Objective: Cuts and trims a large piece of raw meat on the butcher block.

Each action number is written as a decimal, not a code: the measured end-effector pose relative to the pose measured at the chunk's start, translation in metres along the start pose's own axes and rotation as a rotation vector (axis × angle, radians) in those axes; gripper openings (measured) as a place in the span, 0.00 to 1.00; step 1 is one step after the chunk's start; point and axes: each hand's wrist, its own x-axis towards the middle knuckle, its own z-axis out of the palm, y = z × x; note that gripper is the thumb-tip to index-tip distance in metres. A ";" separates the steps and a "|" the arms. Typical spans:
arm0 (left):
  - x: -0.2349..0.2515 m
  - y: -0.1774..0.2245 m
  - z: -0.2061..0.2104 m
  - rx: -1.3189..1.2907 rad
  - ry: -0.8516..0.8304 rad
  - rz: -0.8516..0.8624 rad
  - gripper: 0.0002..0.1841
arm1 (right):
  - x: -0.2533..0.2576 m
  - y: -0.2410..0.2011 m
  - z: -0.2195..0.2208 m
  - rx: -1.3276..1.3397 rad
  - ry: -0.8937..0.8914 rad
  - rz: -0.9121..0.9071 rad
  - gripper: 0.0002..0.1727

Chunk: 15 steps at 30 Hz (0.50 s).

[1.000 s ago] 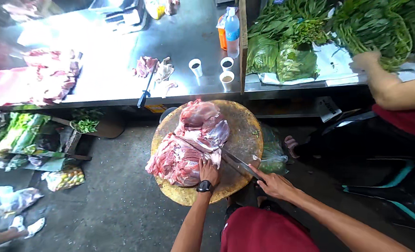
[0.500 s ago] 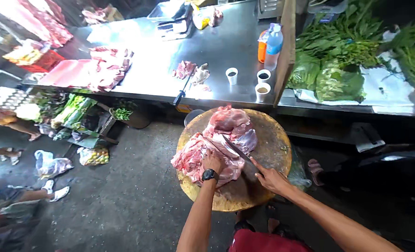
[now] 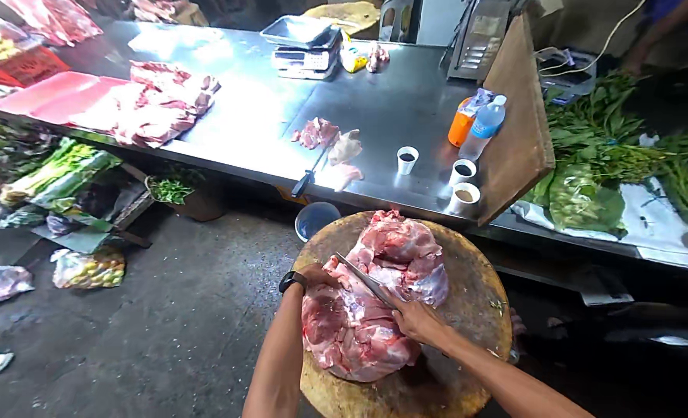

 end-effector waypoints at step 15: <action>-0.041 -0.026 0.038 -0.024 0.116 0.240 0.46 | -0.006 0.023 0.033 0.016 0.034 0.016 0.34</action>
